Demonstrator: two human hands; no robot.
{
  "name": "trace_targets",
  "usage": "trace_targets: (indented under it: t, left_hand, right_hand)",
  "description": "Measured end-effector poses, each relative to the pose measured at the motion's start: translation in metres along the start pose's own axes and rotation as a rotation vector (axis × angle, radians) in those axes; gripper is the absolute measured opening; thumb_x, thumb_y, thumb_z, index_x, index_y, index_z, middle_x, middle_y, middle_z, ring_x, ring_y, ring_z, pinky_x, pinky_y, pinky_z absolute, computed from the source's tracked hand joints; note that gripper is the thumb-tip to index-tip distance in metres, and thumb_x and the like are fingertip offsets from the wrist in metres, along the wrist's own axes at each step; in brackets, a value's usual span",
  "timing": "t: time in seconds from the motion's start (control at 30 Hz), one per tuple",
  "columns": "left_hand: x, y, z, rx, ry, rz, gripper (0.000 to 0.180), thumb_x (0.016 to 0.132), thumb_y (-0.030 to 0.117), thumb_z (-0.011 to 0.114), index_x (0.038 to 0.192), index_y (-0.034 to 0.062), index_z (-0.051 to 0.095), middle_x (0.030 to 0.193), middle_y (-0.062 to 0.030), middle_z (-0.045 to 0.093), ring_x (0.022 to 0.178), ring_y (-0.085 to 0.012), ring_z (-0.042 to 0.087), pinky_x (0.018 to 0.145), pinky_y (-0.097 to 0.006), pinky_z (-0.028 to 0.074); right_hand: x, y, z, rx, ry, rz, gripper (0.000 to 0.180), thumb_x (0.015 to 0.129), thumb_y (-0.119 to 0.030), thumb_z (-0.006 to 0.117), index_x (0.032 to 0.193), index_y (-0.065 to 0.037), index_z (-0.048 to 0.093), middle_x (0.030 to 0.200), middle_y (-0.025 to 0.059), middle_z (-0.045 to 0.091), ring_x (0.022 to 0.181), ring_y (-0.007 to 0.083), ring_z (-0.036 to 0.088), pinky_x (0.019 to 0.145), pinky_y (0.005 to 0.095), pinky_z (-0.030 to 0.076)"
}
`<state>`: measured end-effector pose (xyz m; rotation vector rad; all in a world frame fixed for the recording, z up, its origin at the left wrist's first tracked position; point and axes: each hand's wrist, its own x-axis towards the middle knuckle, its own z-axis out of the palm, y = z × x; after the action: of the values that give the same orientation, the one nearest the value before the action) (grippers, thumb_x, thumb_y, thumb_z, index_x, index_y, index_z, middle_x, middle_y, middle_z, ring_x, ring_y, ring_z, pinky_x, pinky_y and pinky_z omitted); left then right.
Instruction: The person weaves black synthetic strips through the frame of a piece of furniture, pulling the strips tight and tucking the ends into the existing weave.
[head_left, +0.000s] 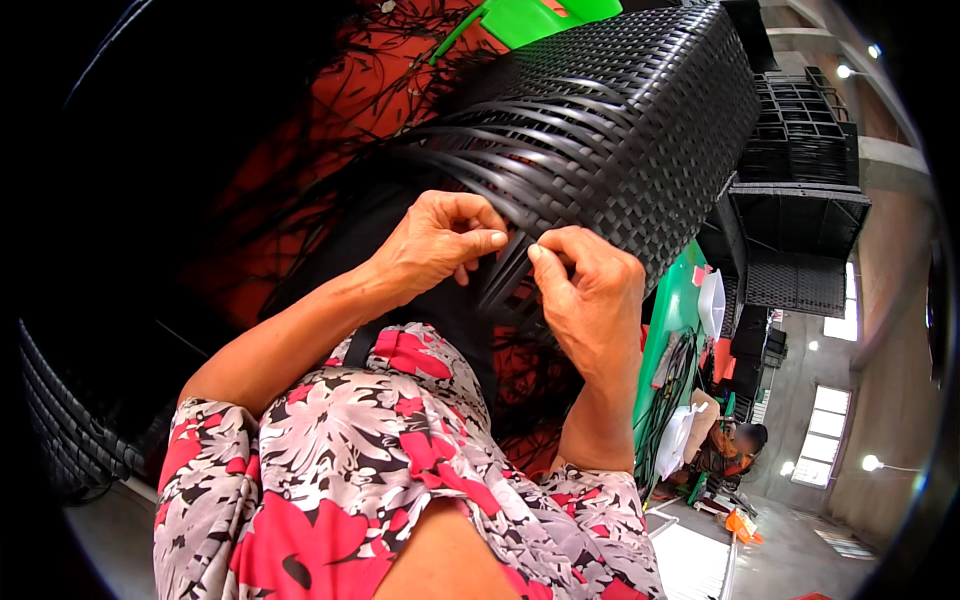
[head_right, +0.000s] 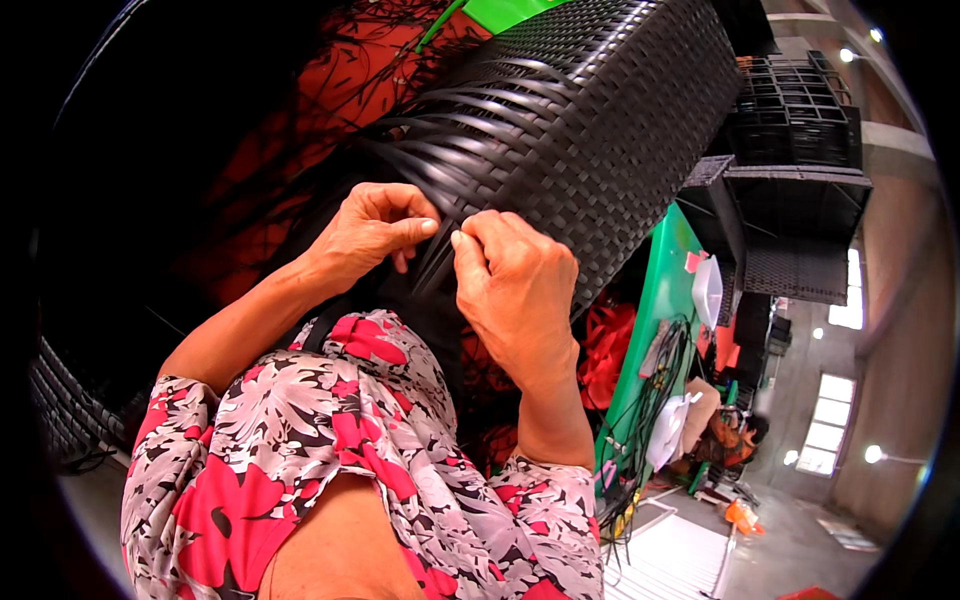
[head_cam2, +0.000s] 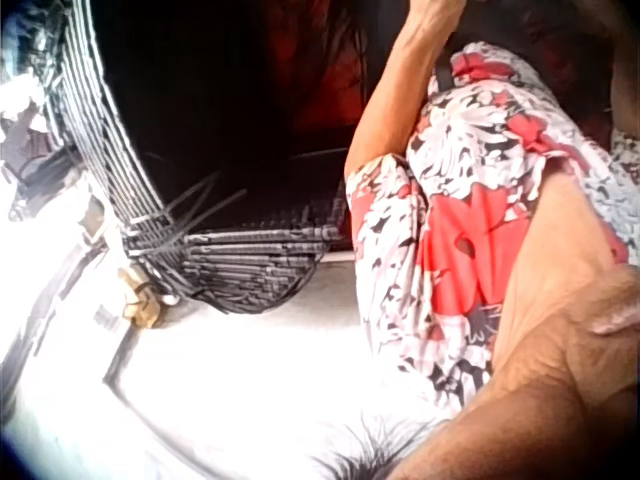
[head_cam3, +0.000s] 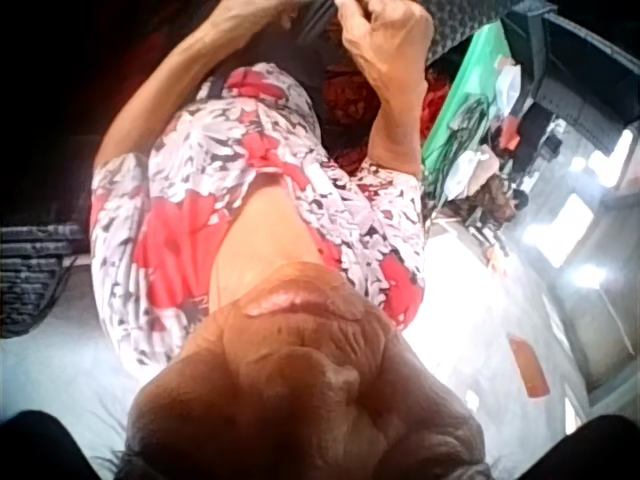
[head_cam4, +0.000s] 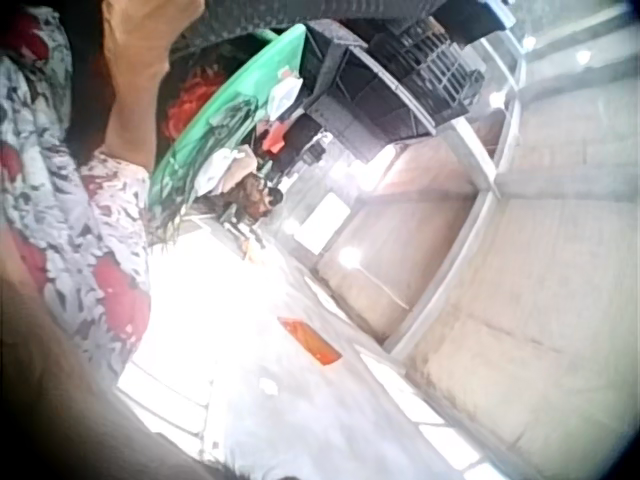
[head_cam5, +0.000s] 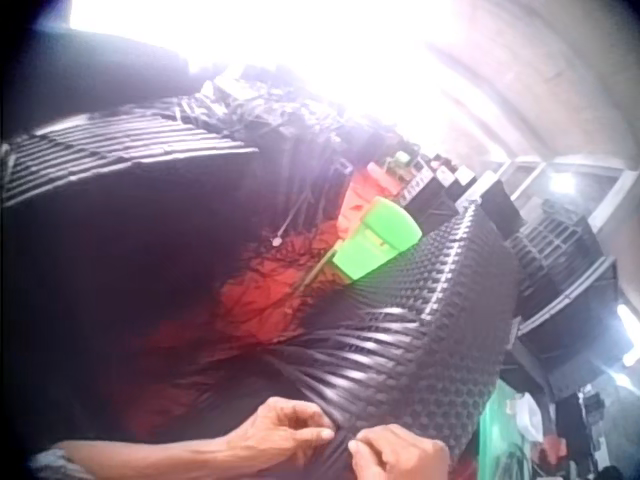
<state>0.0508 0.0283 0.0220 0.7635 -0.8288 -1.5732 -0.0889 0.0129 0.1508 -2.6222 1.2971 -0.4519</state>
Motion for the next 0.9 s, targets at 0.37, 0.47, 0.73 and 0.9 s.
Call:
trace_targets:
  t: [0.37, 0.47, 0.73, 0.9]
  left_hand:
    - [0.009, -0.004, 0.001, 0.056, -0.011, 0.266, 0.014, 0.077, 0.001, 0.071, 0.091, 0.0051, 0.070, 0.070, 0.0069, 0.049, 0.062, -0.0031, 0.048, 0.054, -0.019, 0.042]
    - [0.013, 0.003, -0.011, 0.070, -0.163, 0.243, 0.009, 0.076, -0.001, 0.072, 0.082, 0.0032, 0.066, 0.073, 0.0027, 0.055, 0.060, -0.0026, 0.048, 0.051, -0.020, 0.038]
    - [0.017, 0.042, -0.168, 0.884, 0.260, 0.202, 0.006, 0.079, 0.005, 0.062, 0.082, 0.0029, 0.067, 0.070, -0.0023, 0.062, 0.060, -0.0103, 0.055, 0.057, -0.027, 0.045]
    - [-0.030, 0.022, -0.314, 1.281, 1.497, -0.264, 0.024, 0.084, 0.024, 0.057, 0.097, 0.0100, 0.071, 0.093, -0.0098, 0.069, 0.086, -0.0293, 0.065, 0.078, -0.039, 0.051]
  right_hand:
    - [0.007, 0.003, -0.008, 0.174, -0.095, 0.138, 0.011, 0.080, -0.007, 0.061, 0.073, 0.001, 0.061, 0.059, 0.0128, 0.059, 0.054, 0.0242, 0.060, 0.051, 0.0333, 0.045]
    - [-0.001, 0.009, -0.007, 0.274, 0.025, 0.154, 0.010, 0.079, -0.006, 0.067, 0.086, 0.000, 0.064, 0.077, 0.0103, 0.063, 0.054, 0.0130, 0.057, 0.050, 0.0261, 0.044]
    - [-0.046, 0.050, -0.020, 0.335, 0.241, 0.225, 0.018, 0.080, -0.007, 0.072, 0.096, -0.001, 0.066, 0.101, 0.0059, 0.064, 0.060, 0.0060, 0.050, 0.055, 0.0194, 0.041]
    - [-0.071, 0.078, -0.022, 0.142, 0.508, 0.226, 0.015, 0.084, -0.002, 0.064, 0.098, 0.000, 0.065, 0.103, 0.0078, 0.064, 0.079, 0.0119, 0.057, 0.068, 0.0231, 0.047]
